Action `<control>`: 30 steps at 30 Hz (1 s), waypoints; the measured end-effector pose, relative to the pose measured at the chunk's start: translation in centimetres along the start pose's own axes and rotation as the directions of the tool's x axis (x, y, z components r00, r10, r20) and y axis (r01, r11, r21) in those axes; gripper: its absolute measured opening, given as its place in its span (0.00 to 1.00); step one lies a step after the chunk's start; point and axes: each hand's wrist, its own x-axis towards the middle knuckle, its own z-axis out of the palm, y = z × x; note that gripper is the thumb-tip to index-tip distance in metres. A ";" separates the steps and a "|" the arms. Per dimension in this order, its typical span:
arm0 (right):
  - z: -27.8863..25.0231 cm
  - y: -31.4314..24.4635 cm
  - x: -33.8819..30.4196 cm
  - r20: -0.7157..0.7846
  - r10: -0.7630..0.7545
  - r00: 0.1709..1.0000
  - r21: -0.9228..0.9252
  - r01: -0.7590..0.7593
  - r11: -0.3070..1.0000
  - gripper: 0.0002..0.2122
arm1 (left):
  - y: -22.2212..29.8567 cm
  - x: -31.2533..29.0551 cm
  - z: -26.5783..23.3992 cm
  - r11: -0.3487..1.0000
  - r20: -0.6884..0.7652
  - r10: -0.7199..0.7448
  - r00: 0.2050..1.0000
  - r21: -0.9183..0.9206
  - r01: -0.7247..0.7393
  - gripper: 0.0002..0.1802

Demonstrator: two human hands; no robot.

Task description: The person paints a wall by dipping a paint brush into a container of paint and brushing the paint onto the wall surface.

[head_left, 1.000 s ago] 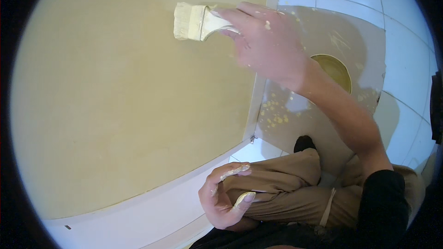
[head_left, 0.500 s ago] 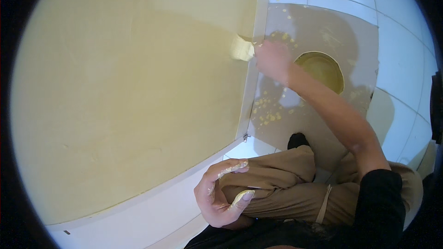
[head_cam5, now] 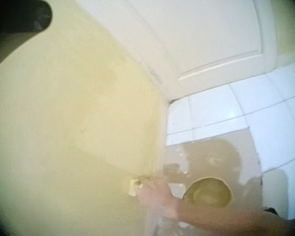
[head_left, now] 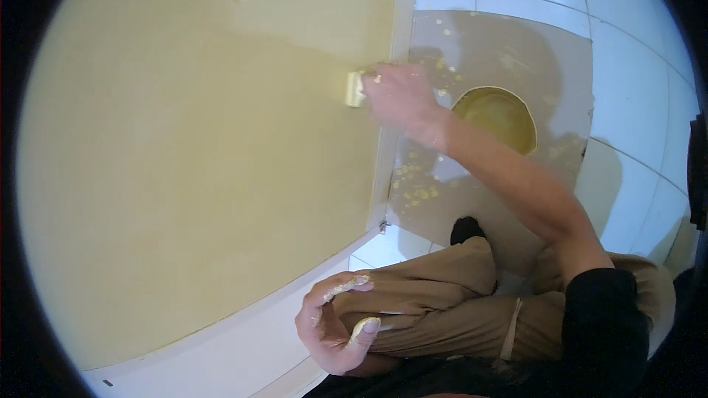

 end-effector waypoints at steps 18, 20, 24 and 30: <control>2.4 1.0 -2.6 0.190 0.282 0.940 -0.003 -0.287 0.958 0.12 | -0.3 0.7 -0.8 0.999 0.045 0.012 0.999 0.050 -0.014 0.35; 3.0 1.4 -3.1 0.178 0.281 0.943 -0.026 -0.280 0.960 0.08 | -0.8 1.1 -0.3 0.998 0.090 0.051 0.995 0.032 -0.054 0.35; 1.1 0.3 -3.1 0.100 0.310 0.945 -0.038 -0.308 0.951 0.05 | -0.5 0.6 -0.2 0.997 0.048 0.064 0.997 0.035 -0.065 0.35; 3.5 0.8 -3.1 0.162 0.164 0.973 -0.062 -0.156 0.986 0.06 | -0.5 -0.1 -0.4 0.996 0.024 0.064 0.998 0.068 -0.065 0.35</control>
